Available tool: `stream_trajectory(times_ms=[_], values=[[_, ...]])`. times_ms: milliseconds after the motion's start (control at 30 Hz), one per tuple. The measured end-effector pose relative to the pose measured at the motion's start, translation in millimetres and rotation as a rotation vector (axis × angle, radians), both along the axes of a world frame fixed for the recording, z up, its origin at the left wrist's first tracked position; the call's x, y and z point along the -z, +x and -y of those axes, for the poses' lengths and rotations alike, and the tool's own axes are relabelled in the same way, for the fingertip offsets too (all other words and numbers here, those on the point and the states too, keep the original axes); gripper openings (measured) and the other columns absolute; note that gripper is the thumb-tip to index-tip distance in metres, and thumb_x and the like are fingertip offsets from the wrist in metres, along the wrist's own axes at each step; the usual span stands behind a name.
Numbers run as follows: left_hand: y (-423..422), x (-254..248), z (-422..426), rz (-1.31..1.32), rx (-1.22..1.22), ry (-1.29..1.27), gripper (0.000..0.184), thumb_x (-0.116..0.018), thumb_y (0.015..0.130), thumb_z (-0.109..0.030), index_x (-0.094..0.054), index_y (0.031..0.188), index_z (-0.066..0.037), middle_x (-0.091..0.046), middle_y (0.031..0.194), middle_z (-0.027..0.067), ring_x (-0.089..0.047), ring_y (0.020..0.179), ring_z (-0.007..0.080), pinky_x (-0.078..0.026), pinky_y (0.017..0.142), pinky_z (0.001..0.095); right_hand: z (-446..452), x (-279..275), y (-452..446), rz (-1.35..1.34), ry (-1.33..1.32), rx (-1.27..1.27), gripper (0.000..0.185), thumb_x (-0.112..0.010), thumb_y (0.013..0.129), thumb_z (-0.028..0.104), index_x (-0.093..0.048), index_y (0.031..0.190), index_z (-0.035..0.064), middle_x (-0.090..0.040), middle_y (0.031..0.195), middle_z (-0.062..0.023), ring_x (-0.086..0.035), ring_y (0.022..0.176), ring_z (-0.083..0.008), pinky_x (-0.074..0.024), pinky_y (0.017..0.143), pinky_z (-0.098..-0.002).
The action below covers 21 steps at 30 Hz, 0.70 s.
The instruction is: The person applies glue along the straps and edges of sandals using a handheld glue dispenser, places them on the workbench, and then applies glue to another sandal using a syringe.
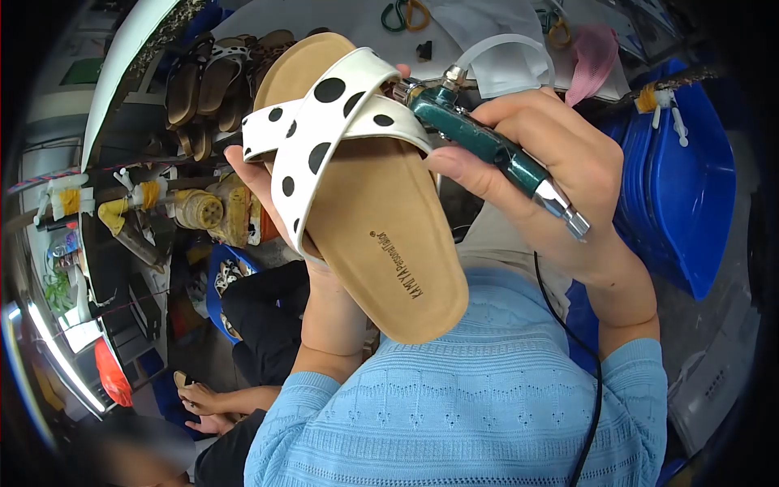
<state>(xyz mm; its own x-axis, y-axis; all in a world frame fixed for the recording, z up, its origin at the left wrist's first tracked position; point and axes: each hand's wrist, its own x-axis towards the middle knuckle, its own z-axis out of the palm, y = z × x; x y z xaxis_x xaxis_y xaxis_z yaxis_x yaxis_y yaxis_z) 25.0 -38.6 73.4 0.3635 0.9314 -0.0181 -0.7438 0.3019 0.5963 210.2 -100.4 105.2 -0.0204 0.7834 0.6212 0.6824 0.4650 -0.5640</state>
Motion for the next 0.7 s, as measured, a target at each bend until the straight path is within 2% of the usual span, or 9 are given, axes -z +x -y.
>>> stream_trajectory(times_ms=[267,333,567,700], values=[[2.2,-0.8,0.1,-0.011,-0.011,-0.019,0.097,-0.031,0.091,-0.079,-0.031,0.151,-0.003,-0.039,0.149,0.0292,-0.047,0.130,0.0436,-0.044,0.106,0.0533,1.1,2.7,-3.7,0.021,0.061,0.024,0.027,-0.087,0.072,0.012,-0.069,0.084,-0.0036,-0.067,0.083,-0.0118,-0.062,0.070,-0.0202,-0.0488,0.061,-0.0290],[1.0,1.5,-0.1,-0.033,-0.059,-0.039,0.097,-0.032,0.091,-0.079,-0.031,0.151,-0.003,-0.039,0.149,0.0295,-0.046,0.131,0.0442,-0.044,0.107,0.0533,0.7,2.5,-2.6,0.020,0.041,0.019,0.027,-0.087,0.071,0.012,-0.069,0.084,-0.0034,-0.067,0.084,-0.0121,-0.062,0.070,-0.0207,-0.0492,0.061,-0.0294],[2.5,0.5,0.1,0.067,-0.005,-0.074,0.098,-0.033,0.090,-0.079,-0.032,0.150,-0.002,-0.040,0.147,0.0298,-0.046,0.131,0.0437,-0.045,0.106,0.0536,-0.2,5.2,-5.1,0.051,0.074,0.021,0.029,-0.089,0.070,0.014,-0.067,0.080,-0.0031,-0.064,0.080,-0.0109,-0.061,0.067,-0.0198,-0.0483,0.059,-0.0291],[-0.6,6.8,-2.6,-0.028,-0.041,-0.066,0.100,-0.033,0.089,-0.080,-0.032,0.150,-0.001,-0.041,0.145,0.0318,-0.049,0.129,0.0432,-0.046,0.104,0.0531,3.4,0.9,-4.9,0.040,0.030,0.021,0.031,-0.089,0.070,0.015,-0.065,0.078,-0.0033,-0.061,0.077,-0.0098,-0.059,0.064,-0.0180,-0.0460,0.055,-0.0283]])
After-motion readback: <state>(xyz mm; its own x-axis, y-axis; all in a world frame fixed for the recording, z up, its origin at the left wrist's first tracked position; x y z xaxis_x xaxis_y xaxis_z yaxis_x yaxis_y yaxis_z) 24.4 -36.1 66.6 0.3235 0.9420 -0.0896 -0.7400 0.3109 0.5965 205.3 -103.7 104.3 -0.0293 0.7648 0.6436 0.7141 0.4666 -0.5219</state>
